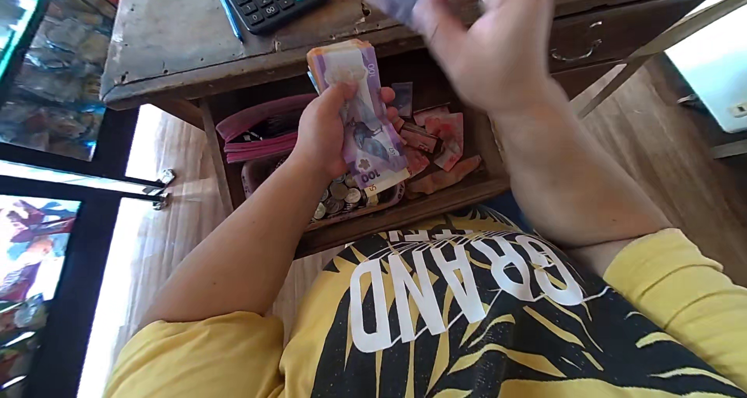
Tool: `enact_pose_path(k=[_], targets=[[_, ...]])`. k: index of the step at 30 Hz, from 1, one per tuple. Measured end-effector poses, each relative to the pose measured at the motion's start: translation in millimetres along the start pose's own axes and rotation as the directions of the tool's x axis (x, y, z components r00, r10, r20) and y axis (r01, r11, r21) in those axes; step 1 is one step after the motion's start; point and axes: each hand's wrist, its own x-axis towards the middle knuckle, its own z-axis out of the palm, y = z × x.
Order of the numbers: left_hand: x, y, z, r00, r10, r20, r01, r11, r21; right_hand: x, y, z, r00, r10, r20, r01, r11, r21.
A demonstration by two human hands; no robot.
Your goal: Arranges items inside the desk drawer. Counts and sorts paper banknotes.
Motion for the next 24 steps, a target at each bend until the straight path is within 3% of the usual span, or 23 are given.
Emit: enact_pose_path(k=[2, 5, 9, 15, 17, 19, 21, 24], targets=[[0.2, 0.5, -2.0, 1.0, 0.014, 0.023, -0.013, 0.999, -0.044, -16.5, -2.8, 21.0, 0.977, -0.077, 0.197, 0.045, 0.986, 0.162], [2.8, 3.7, -7.3, 0.999, 0.013, 0.031, -0.011, 0.997, -0.071, -32.6, -6.8, 39.4, 0.888, -0.161, 0.431, 0.021, 0.95, 0.312], [7.5, 3.9, -11.0, 0.999, -0.033, -0.009, 0.032, 0.995, -0.093, -39.4, -4.4, 47.4, 0.792, -0.268, 0.548, 0.065, 0.93, 0.362], [5.8, 4.4, -6.1, 0.999, -0.001, -0.037, -0.001, 0.999, -0.042, -40.3, -4.0, 44.4, 0.682, -0.249, 0.688, 0.088, 0.961, 0.261], [4.5, 5.5, -9.8, 1.0, 0.004, 0.012, -0.004, 1.0, 0.015, -42.5, -3.3, 47.1, 0.69, -0.285, 0.665, 0.126, 0.952, 0.278], [5.1, 6.3, -11.0, 0.999, 0.013, -0.037, -0.011, 0.999, 0.045, -43.3, -0.3, 49.0, 0.708, -0.331, 0.624, 0.132, 0.93, 0.343], [6.4, 7.3, -9.7, 0.99, 0.025, -0.142, -0.019, 0.999, 0.039, -38.4, 6.9, 45.6, 0.74, -0.326, 0.589, 0.011, 0.88, 0.474], [5.6, 10.7, -9.4, 0.974, 0.118, -0.194, -0.119, 0.993, 0.009, -25.3, 24.9, 30.2, 0.858, -0.094, 0.505, -0.253, 0.779, 0.574]])
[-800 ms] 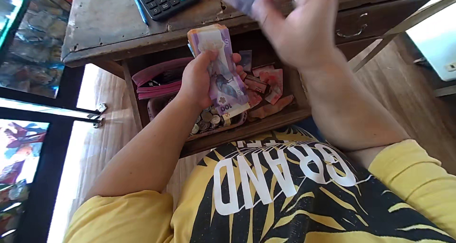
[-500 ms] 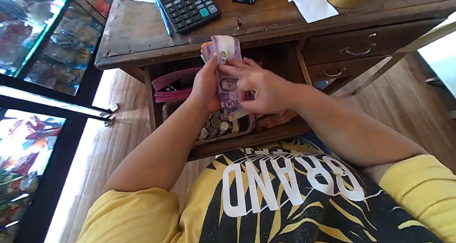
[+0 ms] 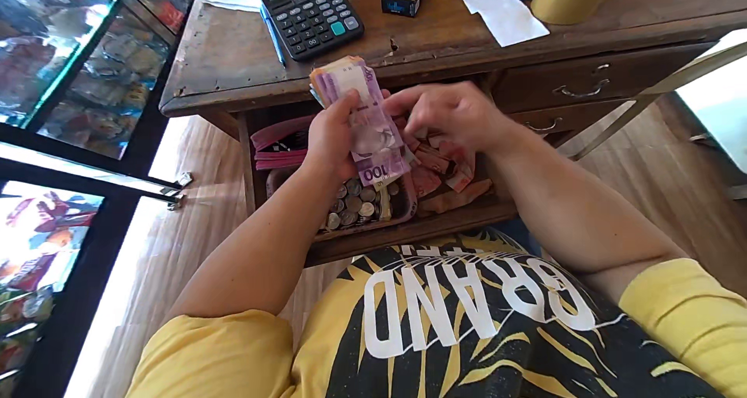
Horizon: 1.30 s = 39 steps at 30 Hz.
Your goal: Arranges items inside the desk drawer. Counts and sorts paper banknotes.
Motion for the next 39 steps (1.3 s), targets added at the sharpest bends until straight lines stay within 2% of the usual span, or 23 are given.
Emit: enact_pose_path(k=[2, 3, 5, 8, 10, 12, 15, 21, 26, 30, 34, 37, 39], targets=[[0.6, 2.7, -3.9, 0.995, 0.087, 0.044, -0.086, 0.996, -0.03, 0.6, 5.1, -15.1, 0.963, 0.192, -0.191, -0.214, 0.972, -0.101], [0.6, 3.9, -4.9, 0.992, 0.117, 0.05, -0.115, 0.993, -0.04, 1.1, 9.5, -18.9, 0.922, 0.303, -0.24, -0.356, 0.907, -0.225], [0.9, 4.9, -5.3, 0.988, 0.149, 0.045, -0.147, 0.988, -0.056, 3.3, 23.4, -19.1, 0.825, 0.504, -0.255, -0.563, 0.691, -0.453], [0.2, 3.2, -4.0, 0.99, 0.136, 0.037, -0.135, 0.99, -0.029, 6.8, 45.8, -9.9, 0.691, 0.672, -0.265, -0.671, 0.461, -0.58], [-0.9, 0.9, -2.7, 0.991, 0.121, 0.052, -0.12, 0.993, -0.009, 5.8, 55.4, -5.1, 0.669, 0.68, -0.301, -0.68, 0.397, -0.616], [-1.9, -1.9, -1.5, 0.99, 0.118, 0.078, -0.119, 0.993, 0.0, 4.2, 62.9, -3.2, 0.671, 0.67, -0.317, -0.678, 0.38, -0.629], [-4.2, -4.5, 1.1, 0.992, 0.105, 0.075, -0.106, 0.994, 0.001, 5.5, 64.6, -0.9, 0.671, 0.668, -0.322, -0.688, 0.398, -0.607], [-4.8, -5.9, 1.2, 0.993, 0.085, 0.084, -0.084, 0.996, -0.008, 6.7, 61.4, -4.5, 0.662, 0.713, -0.232, -0.686, 0.451, -0.571], [-3.9, -3.8, -1.7, 0.992, 0.084, 0.098, -0.082, 0.996, -0.018, 9.1, 16.0, -11.6, 0.751, 0.588, -0.3, -0.66, 0.661, -0.357], [-7.0, -2.0, 0.4, 0.995, 0.03, 0.092, -0.031, 0.999, 0.009, 6.4, 0.8, -8.0, 0.809, 0.477, -0.344, -0.522, 0.852, -0.045], [-10.6, -0.9, 2.9, 0.996, 0.005, 0.087, -0.007, 1.0, 0.03, 6.3, -1.3, -4.0, 0.787, 0.478, -0.39, -0.432, 0.878, 0.207], [-12.2, -1.4, 1.3, 0.991, 0.004, 0.133, -0.009, 0.999, 0.041, 5.3, 0.9, -0.5, 0.792, 0.399, -0.462, -0.306, 0.915, 0.265], [-14.0, -2.5, 1.4, 0.985, 0.013, 0.172, -0.019, 0.999, 0.034, 5.0, 1.3, 4.2, 0.803, 0.294, -0.518, -0.225, 0.955, 0.194]])
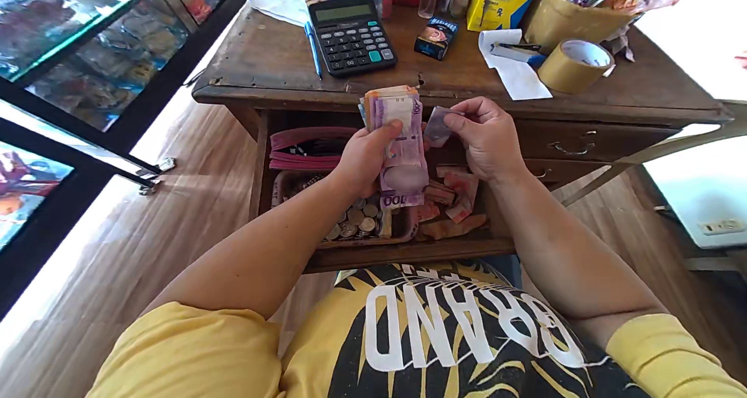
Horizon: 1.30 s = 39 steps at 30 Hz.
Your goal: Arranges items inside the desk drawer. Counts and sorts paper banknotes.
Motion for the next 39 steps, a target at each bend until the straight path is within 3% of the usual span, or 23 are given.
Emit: enact_pose_path(k=[4, 8, 11, 15, 18, 21, 26, 30, 34, 39], targets=[[-2.6, -3.9, 3.7, 1.0, -0.012, 0.029, 0.012, 1.0, 0.003, -12.3, -0.3, 12.9, 0.965, -0.261, 0.004, 0.255, 0.937, -0.237], [-2.1, -0.2, -0.5, 0.995, -0.067, 0.076, 0.074, 0.993, -0.09, -13.0, 11.1, 14.6, 0.758, -0.638, 0.138, 0.62, 0.639, -0.456], [3.7, -0.8, -16.4, 0.959, -0.019, 0.284, 0.079, 0.977, -0.2, -13.5, 6.1, 12.8, 0.646, -0.723, 0.245, 0.707, 0.444, -0.551], [5.6, 1.4, -21.7, 0.918, 0.004, 0.396, 0.064, 0.985, -0.158, -13.2, 7.1, 12.0, 0.604, -0.725, 0.331, 0.744, 0.363, -0.561], [2.9, 3.8, -16.9, 0.936, -0.02, 0.351, 0.066, 0.99, -0.121, -13.8, 11.2, 13.7, 0.6, -0.716, 0.357, 0.767, 0.387, -0.512], [2.8, 7.2, -14.8, 0.953, -0.026, 0.302, 0.068, 0.989, -0.129, -14.4, 6.0, 12.2, 0.644, -0.683, 0.346, 0.752, 0.48, -0.452], [6.3, 17.2, -18.5, 0.981, 0.001, 0.193, 0.035, 0.982, -0.187, -7.4, 8.6, 4.5, 0.696, -0.679, 0.234, 0.705, 0.583, -0.405], [12.5, 28.1, -25.1, 0.995, 0.096, 0.012, -0.09, 0.961, -0.261, -7.7, 1.5, -1.7, 0.826, -0.558, 0.085, 0.549, 0.759, -0.351], [14.0, 27.5, -23.3, 0.995, 0.06, -0.078, -0.075, 0.977, -0.198, -8.6, -4.3, 1.5, 0.931, -0.354, 0.085, 0.357, 0.934, -0.025], [8.7, 23.9, -15.8, 0.999, -0.004, -0.038, 0.005, 1.0, 0.028, -12.5, -11.1, -5.0, 0.933, -0.237, 0.272, 0.133, 0.926, 0.353]])
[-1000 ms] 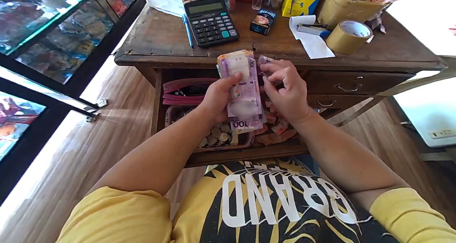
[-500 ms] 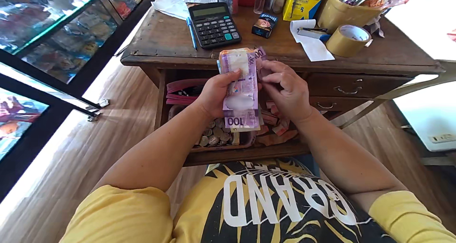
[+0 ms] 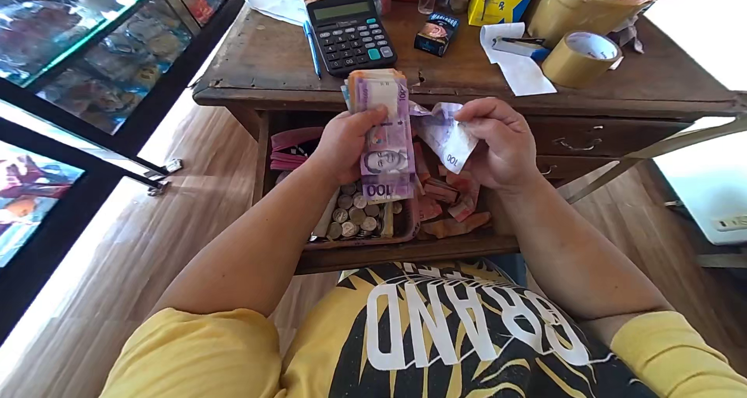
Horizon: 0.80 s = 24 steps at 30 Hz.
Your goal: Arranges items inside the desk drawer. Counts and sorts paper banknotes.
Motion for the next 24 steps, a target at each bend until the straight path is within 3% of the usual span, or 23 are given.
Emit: enact_pose_path(k=[3, 5, 7, 11, 15, 19, 21, 24], targets=[[-2.7, -5.3, 3.9, 0.998, 0.052, 0.026, -0.055, 0.991, 0.12, -0.2, -1.1, -5.4, 0.99, 0.037, 0.137, -0.051, 0.993, 0.103], [-2.5, -9.4, 3.8, 0.993, 0.094, 0.073, -0.106, 0.977, 0.184, -1.3, -1.3, -3.5, 0.991, 0.033, 0.132, -0.031, 0.999, -0.016], [-1.8, -12.6, 3.7, 0.987, 0.126, 0.097, -0.144, 0.966, 0.217, -2.8, -2.1, 1.9, 0.997, -0.035, 0.071, 0.052, 0.964, -0.262], [-0.8, -13.9, 4.4, 0.986, 0.16, 0.053, -0.168, 0.964, 0.208, -2.1, -0.5, -0.1, 0.952, -0.308, 0.003, 0.228, 0.7, -0.677], [0.0, -13.8, 3.9, 0.973, 0.227, 0.029, -0.229, 0.958, 0.172, 2.3, -7.7, -12.2, 0.866, -0.493, 0.077, 0.372, 0.536, -0.758], [1.5, -21.4, 3.4, 0.965, 0.259, 0.03, -0.261, 0.949, 0.179, -2.3, -9.2, -3.8, 0.854, -0.497, 0.152, 0.473, 0.622, -0.624], [0.3, -25.1, 6.0, 0.966, 0.258, 0.038, -0.26, 0.945, 0.197, -7.1, -7.3, 9.4, 0.891, -0.448, 0.076, 0.404, 0.706, -0.582], [-3.0, -35.0, 9.5, 0.963, 0.258, 0.084, -0.271, 0.922, 0.278, -8.3, -0.7, 24.7, 0.968, -0.248, -0.033, 0.2, 0.847, -0.493]])
